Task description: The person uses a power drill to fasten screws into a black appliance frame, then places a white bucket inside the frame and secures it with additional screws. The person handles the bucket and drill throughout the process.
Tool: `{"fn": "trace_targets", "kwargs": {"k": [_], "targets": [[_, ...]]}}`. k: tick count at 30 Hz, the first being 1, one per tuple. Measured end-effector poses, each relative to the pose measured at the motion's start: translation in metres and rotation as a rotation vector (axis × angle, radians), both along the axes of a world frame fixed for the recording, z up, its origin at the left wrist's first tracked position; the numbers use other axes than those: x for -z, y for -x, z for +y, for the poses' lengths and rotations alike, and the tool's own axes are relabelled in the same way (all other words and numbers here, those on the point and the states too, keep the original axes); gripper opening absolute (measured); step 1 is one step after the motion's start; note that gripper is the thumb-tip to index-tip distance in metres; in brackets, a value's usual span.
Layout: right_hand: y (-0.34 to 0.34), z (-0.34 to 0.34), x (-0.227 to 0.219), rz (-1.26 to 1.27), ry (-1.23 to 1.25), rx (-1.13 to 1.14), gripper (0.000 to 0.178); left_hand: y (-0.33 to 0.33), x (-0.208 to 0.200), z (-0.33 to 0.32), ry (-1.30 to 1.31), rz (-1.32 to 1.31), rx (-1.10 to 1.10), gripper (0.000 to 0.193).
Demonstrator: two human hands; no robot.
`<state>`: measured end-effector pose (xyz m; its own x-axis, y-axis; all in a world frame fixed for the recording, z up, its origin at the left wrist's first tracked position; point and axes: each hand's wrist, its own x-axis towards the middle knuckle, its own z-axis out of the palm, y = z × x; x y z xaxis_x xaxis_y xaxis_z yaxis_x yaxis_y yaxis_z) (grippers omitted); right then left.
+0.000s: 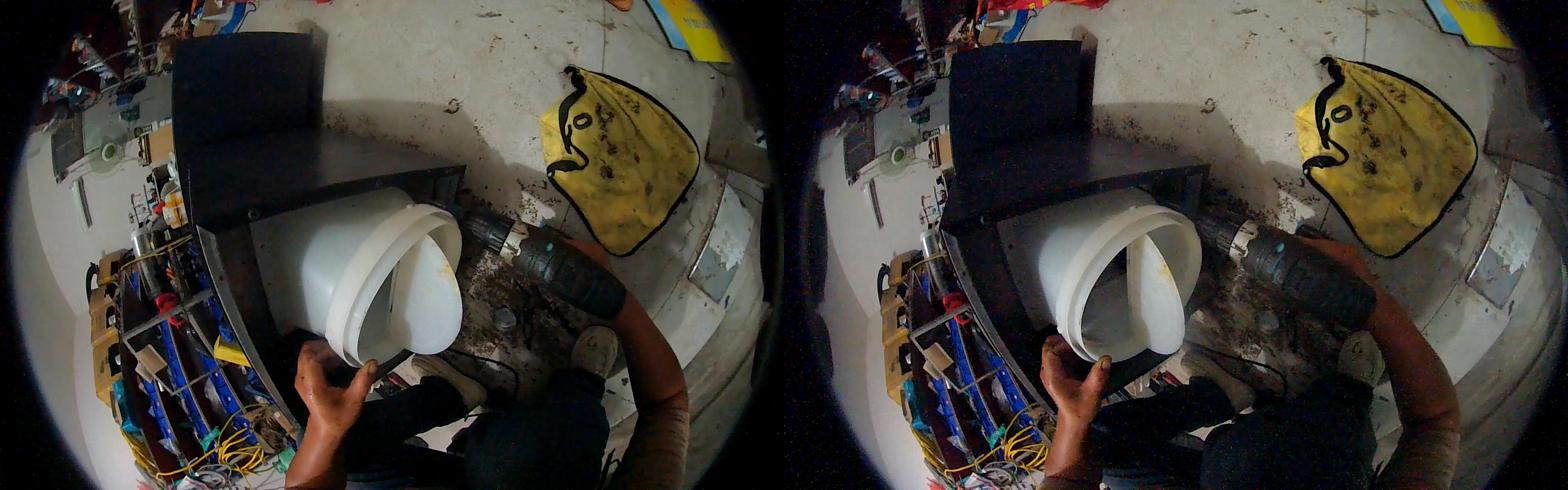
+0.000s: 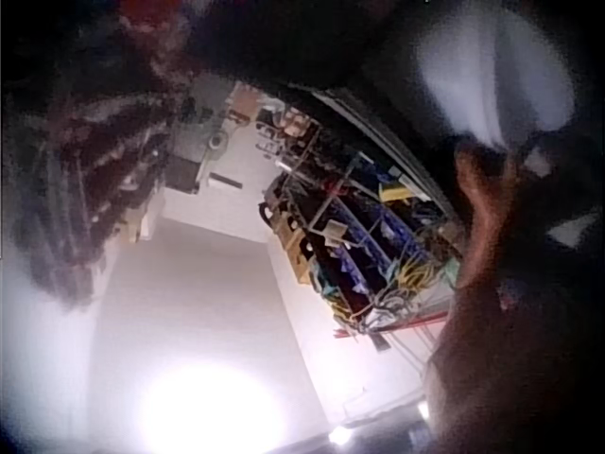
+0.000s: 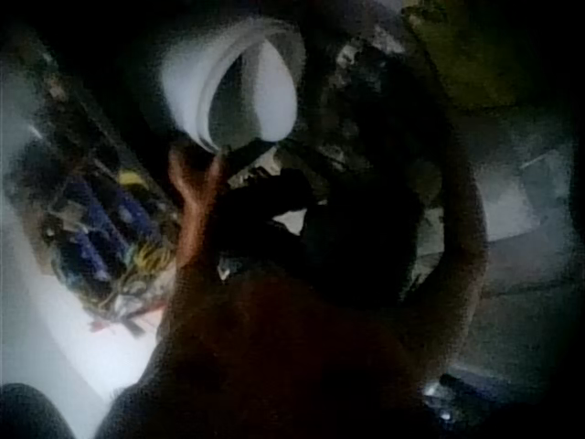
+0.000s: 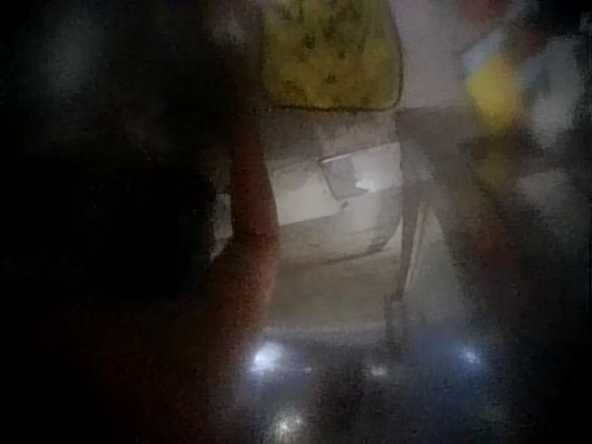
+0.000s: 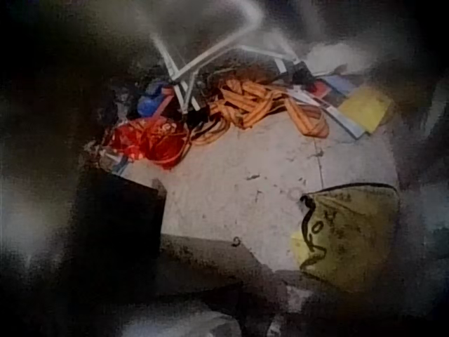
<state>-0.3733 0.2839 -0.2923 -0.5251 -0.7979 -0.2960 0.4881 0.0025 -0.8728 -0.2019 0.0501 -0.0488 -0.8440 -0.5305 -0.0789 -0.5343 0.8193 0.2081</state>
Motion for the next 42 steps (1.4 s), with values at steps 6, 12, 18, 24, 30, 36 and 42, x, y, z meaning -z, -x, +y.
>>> {"fn": "trace_targets", "kwargs": {"k": [6, 12, 18, 24, 30, 36, 42], "targets": [[-0.004, 0.004, 0.01, -0.023, -0.036, -0.007, 0.038, 0.007, -0.003, 0.002, 0.057, -0.043, 0.032, 0.047], [-0.011, 0.003, 0.016, -0.095, -0.089, -0.007, 0.042, -0.001, -0.002, 0.003, 0.035, -0.03, -0.052, 0.051], [-0.009, 0.004, 0.021, 0.043, -0.062, -0.028, 0.046, 0.001, -0.004, 0.001, -0.075, -0.033, -0.044, 0.047], [-0.011, 0.007, 0.025, 0.067, -0.046, -0.005, 0.046, 0.004, -0.003, 0.002, 0.029, -0.035, 0.014, 0.047], [-0.014, 0.004, 0.024, 0.075, -0.113, -0.037, 0.046, -0.001, -0.001, 0.005, -0.018, -0.013, -0.038, 0.046], [-0.014, 0.004, 0.021, -0.115, -0.029, 0.02, 0.043, -0.002, 0.002, 0.001, -0.021, -0.011, -0.015, 0.045], [-0.016, 0.005, 0.023, -0.046, -0.04, 0.04, 0.038, 0.003, 0.0, 0.002, -0.002, 0.001, -0.015, 0.044]]}}
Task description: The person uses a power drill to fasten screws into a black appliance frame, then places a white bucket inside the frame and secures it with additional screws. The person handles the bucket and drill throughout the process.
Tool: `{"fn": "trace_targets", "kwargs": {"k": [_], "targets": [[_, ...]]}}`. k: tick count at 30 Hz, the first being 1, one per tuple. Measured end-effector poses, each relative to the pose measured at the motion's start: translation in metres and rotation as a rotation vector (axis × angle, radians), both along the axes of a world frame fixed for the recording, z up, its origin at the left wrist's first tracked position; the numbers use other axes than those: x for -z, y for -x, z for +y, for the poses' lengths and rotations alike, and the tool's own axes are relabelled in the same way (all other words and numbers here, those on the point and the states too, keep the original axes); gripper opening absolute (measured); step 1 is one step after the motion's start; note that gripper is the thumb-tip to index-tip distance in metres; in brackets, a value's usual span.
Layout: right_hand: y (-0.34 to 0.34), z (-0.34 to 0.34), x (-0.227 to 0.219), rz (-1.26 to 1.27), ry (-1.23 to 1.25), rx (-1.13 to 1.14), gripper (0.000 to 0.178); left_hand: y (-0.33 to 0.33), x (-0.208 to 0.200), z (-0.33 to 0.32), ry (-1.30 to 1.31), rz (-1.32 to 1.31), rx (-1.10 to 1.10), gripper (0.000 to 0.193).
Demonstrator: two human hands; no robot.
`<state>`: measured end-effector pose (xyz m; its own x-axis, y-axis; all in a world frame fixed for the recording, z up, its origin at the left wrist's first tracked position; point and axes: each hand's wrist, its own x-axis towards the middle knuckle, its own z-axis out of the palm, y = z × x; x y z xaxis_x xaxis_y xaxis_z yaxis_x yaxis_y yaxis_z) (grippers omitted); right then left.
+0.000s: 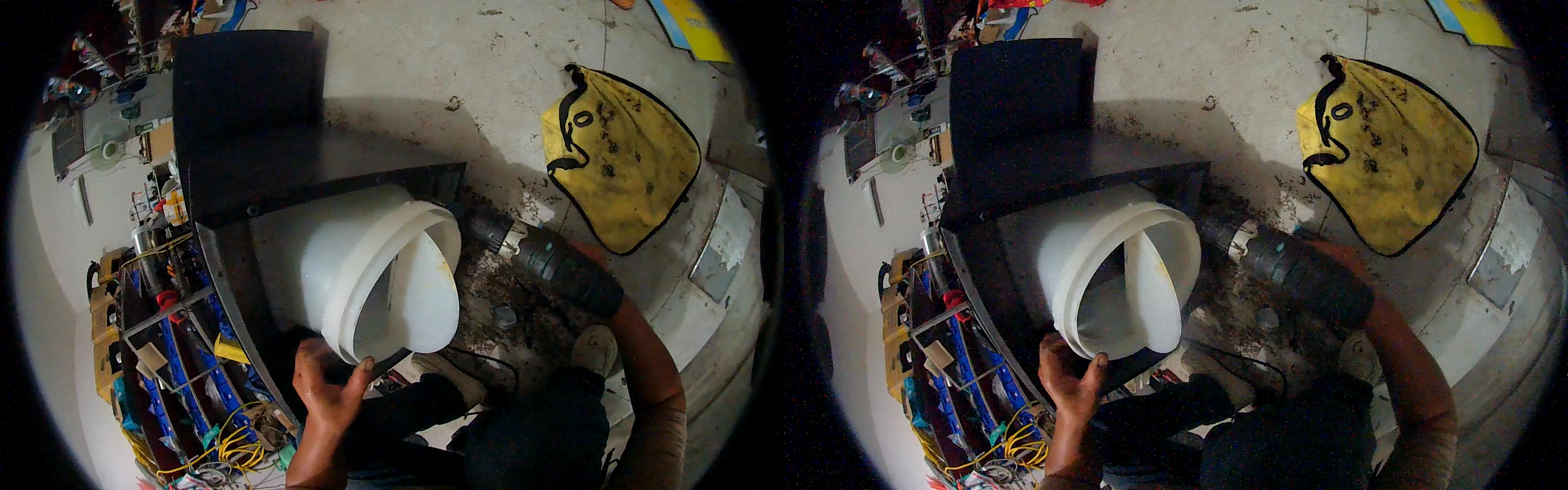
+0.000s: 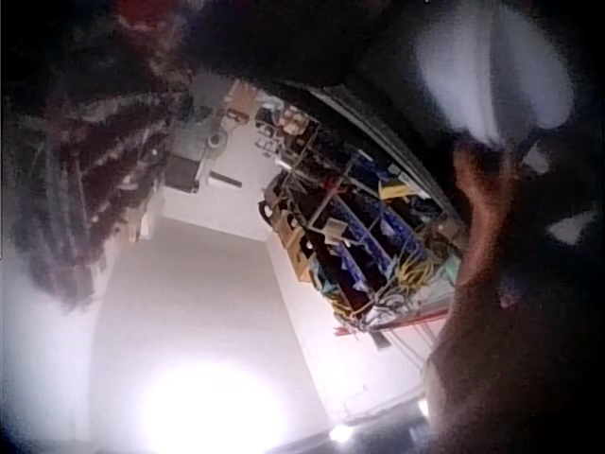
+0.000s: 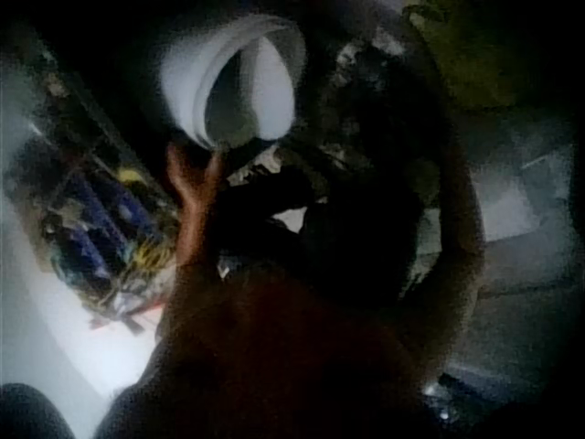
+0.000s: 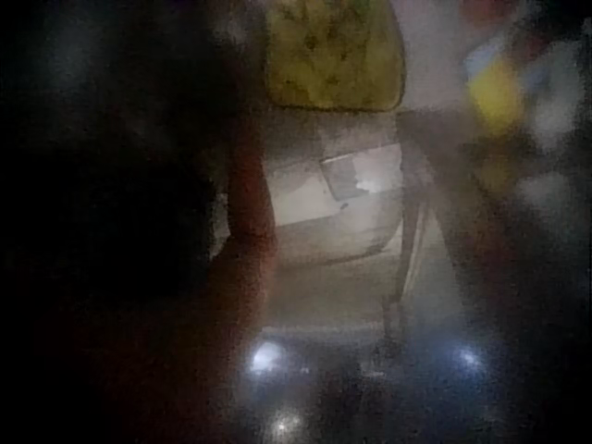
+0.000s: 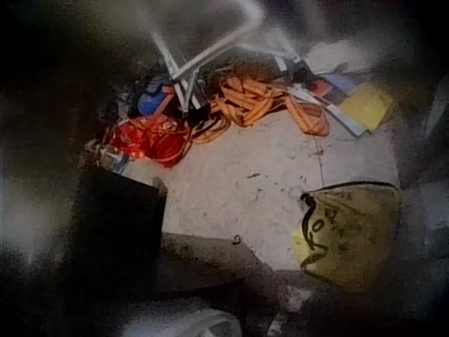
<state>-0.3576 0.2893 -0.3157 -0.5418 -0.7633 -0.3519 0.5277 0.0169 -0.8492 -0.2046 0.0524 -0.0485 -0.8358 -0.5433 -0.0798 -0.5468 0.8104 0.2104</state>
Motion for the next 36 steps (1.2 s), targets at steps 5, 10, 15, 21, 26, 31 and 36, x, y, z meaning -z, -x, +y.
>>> {"fn": "trace_targets", "kwargs": {"k": [5, 10, 15, 21, 26, 31, 36], "targets": [[0.006, -0.007, -0.019, -0.085, -0.023, -0.077, 0.039, -0.003, -0.003, -0.002, 0.013, 0.008, 0.015, 0.044], [-0.005, -0.002, 0.0, -0.134, 0.021, 0.01, 0.039, 0.001, -0.007, 0.001, 0.039, -0.072, 0.03, 0.044], [-0.009, 0.0, 0.005, -0.085, 0.095, 0.037, 0.044, 0.007, -0.002, 0.005, -0.049, -0.021, -0.069, 0.044], [-0.003, -0.003, 0.003, -0.024, 0.017, -0.023, 0.046, 0.003, -0.002, 0.001, -0.043, -0.012, -0.04, 0.042], [-0.017, 0.006, 0.023, -0.204, 0.023, 0.013, 0.04, 0.004, -0.005, 0.001, -0.006, -0.053, -0.034, 0.043], [-0.018, 0.007, 0.025, -0.184, 0.04, -0.053, 0.039, 0.011, -0.006, 0.007, -0.079, -0.044, -0.122, 0.041], [0.0, 0.006, -0.031, 0.843, -0.166, -0.066, 0.026, 0.009, -0.005, 0.002, -0.054, -0.013, -0.036, 0.041]]}}
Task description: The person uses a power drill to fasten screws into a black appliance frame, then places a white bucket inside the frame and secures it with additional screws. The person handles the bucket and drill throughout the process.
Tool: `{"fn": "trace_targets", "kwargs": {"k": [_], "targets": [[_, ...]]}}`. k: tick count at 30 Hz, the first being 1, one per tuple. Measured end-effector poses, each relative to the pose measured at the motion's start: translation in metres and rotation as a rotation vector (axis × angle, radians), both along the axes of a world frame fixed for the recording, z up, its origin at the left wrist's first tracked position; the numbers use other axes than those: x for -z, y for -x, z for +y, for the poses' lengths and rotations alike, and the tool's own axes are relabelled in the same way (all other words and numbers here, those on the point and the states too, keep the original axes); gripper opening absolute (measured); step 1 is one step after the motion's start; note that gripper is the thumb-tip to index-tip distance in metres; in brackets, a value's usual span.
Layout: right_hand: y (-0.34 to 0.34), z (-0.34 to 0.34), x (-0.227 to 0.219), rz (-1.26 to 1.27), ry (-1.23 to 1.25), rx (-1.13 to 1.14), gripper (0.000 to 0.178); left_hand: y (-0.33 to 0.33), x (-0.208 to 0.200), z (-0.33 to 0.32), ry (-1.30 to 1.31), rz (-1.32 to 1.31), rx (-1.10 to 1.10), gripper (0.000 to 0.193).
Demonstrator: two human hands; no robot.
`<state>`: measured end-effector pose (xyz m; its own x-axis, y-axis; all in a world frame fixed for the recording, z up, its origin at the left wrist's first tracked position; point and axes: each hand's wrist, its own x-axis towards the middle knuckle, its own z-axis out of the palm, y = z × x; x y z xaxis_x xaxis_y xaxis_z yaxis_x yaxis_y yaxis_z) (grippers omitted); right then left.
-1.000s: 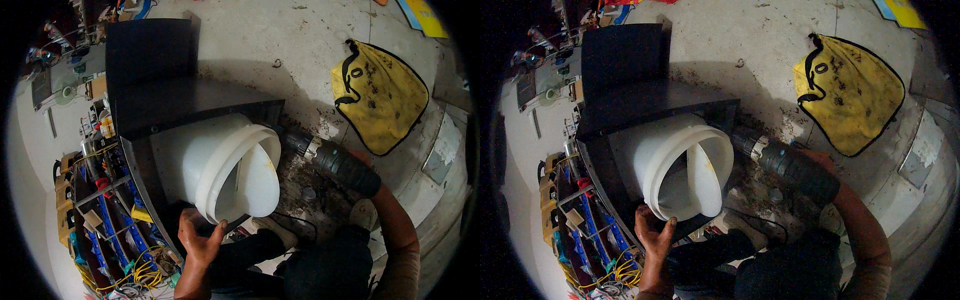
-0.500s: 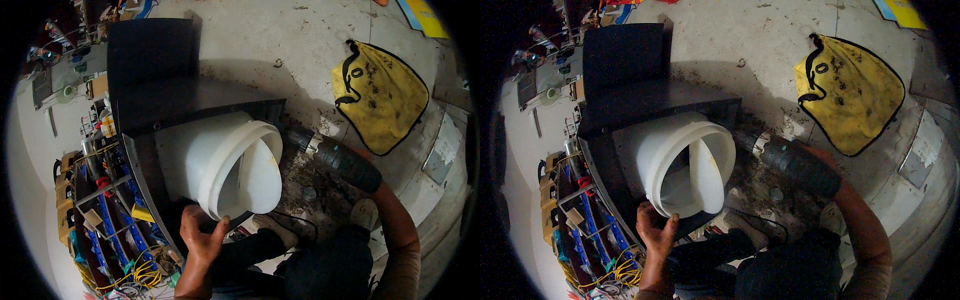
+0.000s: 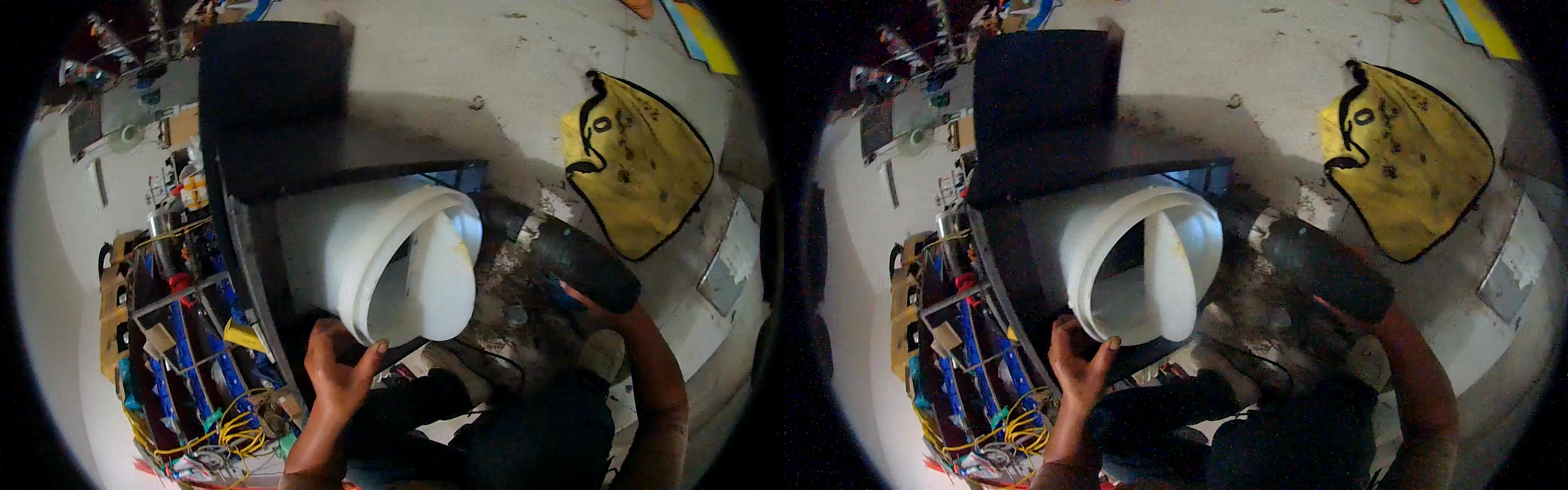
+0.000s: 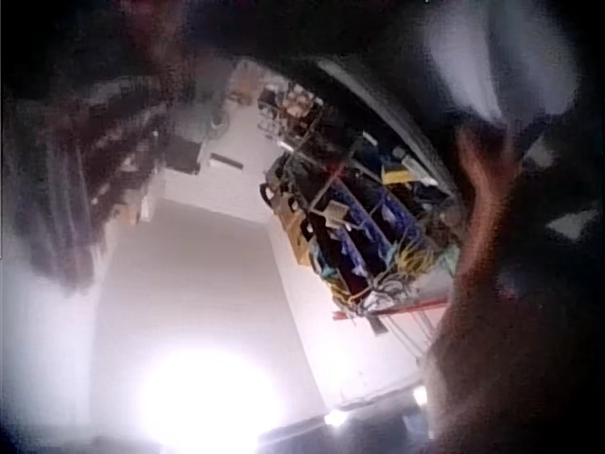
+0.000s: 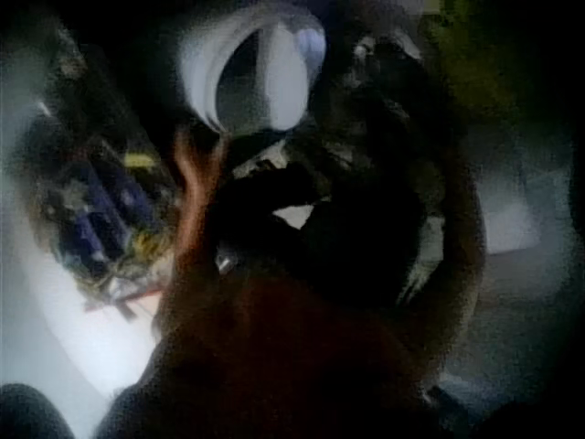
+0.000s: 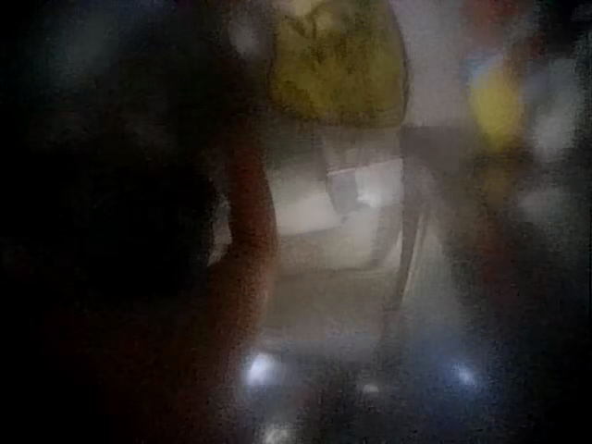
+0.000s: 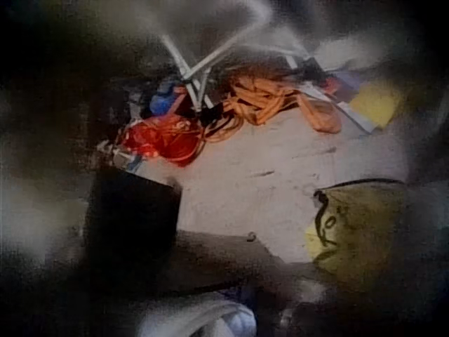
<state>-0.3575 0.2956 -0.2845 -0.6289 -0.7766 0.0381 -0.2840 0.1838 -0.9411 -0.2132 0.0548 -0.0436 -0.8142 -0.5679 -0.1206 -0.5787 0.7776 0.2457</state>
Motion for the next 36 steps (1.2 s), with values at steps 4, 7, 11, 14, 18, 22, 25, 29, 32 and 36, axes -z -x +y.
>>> {"fn": "trace_targets", "kwargs": {"k": [4, 7, 11, 14, 18, 22, 25, 29, 32, 36], "targets": [[-0.008, 0.0, 0.002, -0.194, -0.02, 0.042, 0.027, 0.0, -0.001, -0.001, -0.073, 0.002, -0.123, 0.04], [-0.009, -0.001, 0.023, -0.063, 0.057, 0.001, 0.026, -0.002, 0.0, -0.001, -0.048, -0.018, -0.107, 0.039], [-0.019, 0.002, 0.042, -0.128, -0.004, -0.026, 0.025, 0.002, -0.006, -0.002, -0.098, -0.072, -0.147, 0.039], [-0.021, 0.002, 0.042, -0.143, 0.019, -0.025, 0.025, 0.0, -0.006, -0.004, -0.07, -0.06, -0.101, 0.041], [-0.021, 0.004, 0.043, 0.018, 0.028, -0.033, 0.029, 0.001, -0.005, -0.004, -0.051, 0.001, -0.131, 0.039], [-0.004, -0.002, 0.028, -0.365, 0.135, -0.061, 0.036, 0.001, -0.003, -0.004, -0.084, 0.036, -0.176, 0.038], [0.002, -0.009, 0.014, -0.537, 0.108, -0.027, 0.039, 0.0, -0.005, -0.006, -0.06, 0.003, -0.173, 0.038], [-0.01, -0.006, 0.038, -0.288, 0.067, 0.031, 0.043, 0.002, -0.005, -0.007, -0.045, -0.024, -0.169, 0.038], [-0.016, -0.005, 0.041, -0.14, 0.011, 0.053, 0.04, 0.002, -0.005, -0.007, -0.067, -0.023, -0.175, 0.038], [-0.007, -0.011, 0.038, -0.617, 0.209, 0.002, 0.043, 0.008, -0.007, -0.003, -0.099, 0.016, -0.191, 0.04]]}}
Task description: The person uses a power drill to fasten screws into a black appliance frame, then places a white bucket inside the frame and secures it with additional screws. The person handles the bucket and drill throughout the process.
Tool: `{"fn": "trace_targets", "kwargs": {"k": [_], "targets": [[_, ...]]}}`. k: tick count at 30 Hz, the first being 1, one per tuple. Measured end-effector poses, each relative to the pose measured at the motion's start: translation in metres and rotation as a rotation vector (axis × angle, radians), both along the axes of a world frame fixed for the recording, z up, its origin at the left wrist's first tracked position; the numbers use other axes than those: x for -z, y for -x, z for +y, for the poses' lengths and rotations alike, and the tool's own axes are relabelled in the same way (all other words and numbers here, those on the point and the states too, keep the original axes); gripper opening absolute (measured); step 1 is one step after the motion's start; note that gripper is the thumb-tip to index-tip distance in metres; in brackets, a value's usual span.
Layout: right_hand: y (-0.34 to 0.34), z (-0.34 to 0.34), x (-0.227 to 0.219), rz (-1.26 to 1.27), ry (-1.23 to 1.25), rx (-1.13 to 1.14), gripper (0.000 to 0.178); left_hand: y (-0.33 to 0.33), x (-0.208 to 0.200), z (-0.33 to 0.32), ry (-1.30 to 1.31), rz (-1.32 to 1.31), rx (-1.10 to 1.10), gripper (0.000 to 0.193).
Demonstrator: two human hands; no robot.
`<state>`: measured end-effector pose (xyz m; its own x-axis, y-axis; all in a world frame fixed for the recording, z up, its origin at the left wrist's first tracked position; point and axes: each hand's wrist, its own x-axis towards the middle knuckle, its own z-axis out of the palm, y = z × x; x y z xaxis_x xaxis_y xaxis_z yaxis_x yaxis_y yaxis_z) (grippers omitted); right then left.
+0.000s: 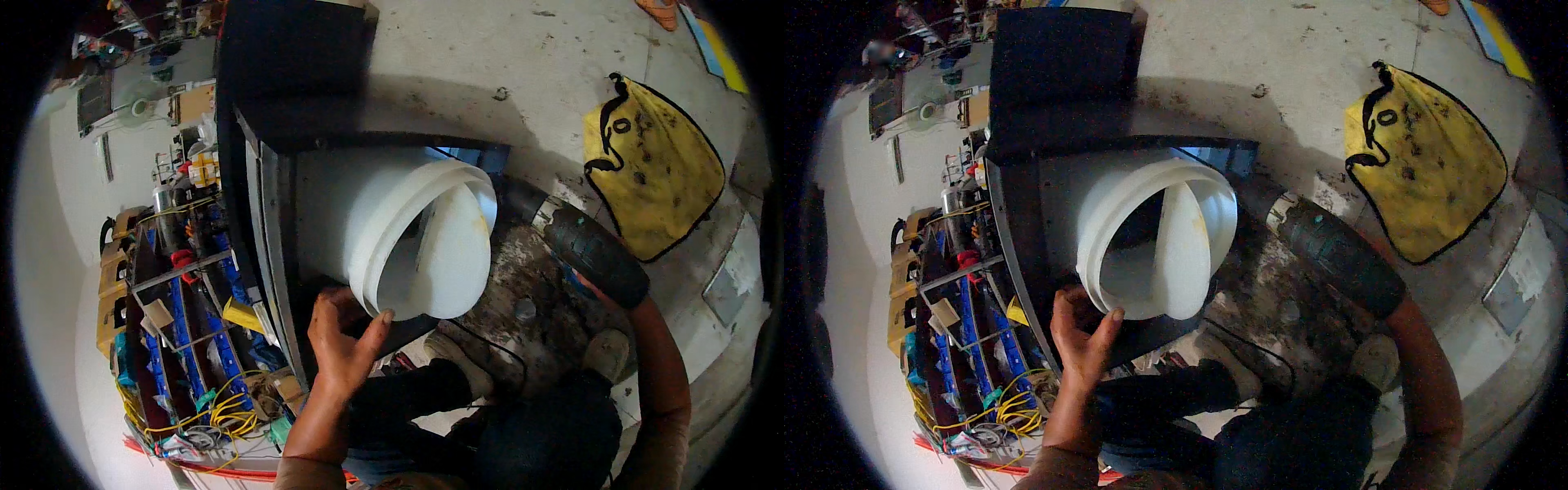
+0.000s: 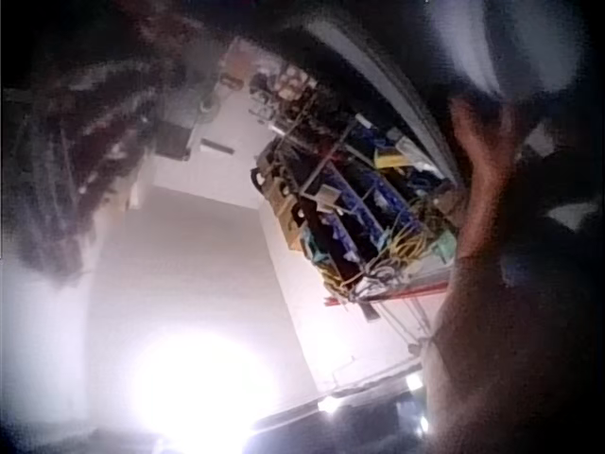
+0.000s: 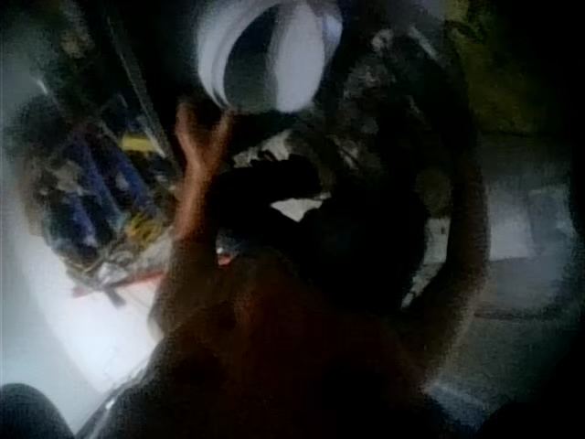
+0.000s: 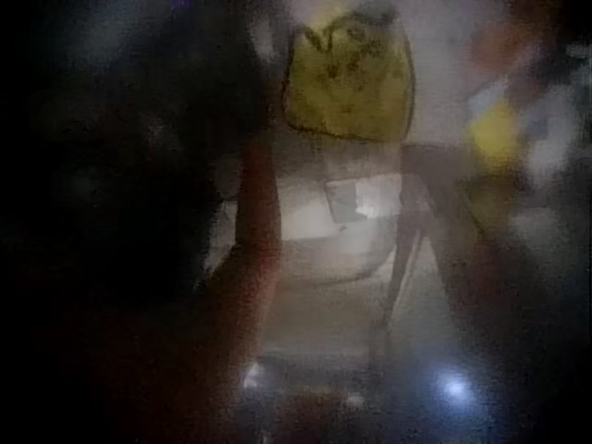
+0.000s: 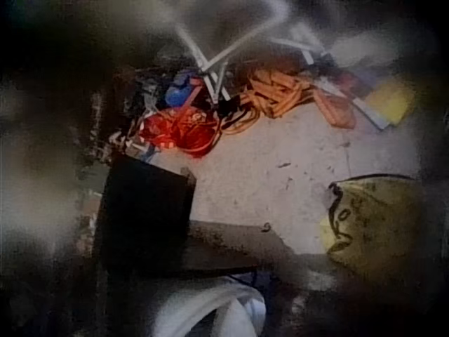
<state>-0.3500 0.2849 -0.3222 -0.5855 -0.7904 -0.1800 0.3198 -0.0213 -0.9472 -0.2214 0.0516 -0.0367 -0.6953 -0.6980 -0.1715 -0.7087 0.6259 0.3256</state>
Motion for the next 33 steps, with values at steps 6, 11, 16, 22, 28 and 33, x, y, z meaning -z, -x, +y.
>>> {"fn": "trace_targets", "kwargs": {"k": [6, 11, 16, 22, 28, 33], "targets": [[0.009, 0.005, -0.015, 0.246, -0.118, -0.083, 0.037, 0.002, 0.0, 0.004, -0.004, -0.011, -0.019, 0.037], [0.017, -0.001, -0.037, 0.367, -0.143, -0.108, 0.037, -0.006, 0.004, 0.001, -0.015, 0.039, -0.027, 0.037], [0.01, 0.004, -0.015, 0.6, -0.175, -0.093, 0.037, -0.009, 0.011, 0.003, -0.046, 0.1, -0.036, 0.037], [0.022, 0.001, -0.003, 0.714, -0.235, -0.104, 0.036, -0.013, 0.018, 0.003, -0.026, 0.247, 0.029, 0.033], [0.025, 0.006, -0.027, 0.444, 0.015, 0.04, 0.037, -0.018, 0.021, 0.005, -0.003, 0.299, 0.056, 0.029], [0.027, 0.0, 0.005, 0.431, -0.043, -0.02, 0.04, -0.021, 0.03, 0.011, -0.02, 0.357, 0.0, 0.03]]}}
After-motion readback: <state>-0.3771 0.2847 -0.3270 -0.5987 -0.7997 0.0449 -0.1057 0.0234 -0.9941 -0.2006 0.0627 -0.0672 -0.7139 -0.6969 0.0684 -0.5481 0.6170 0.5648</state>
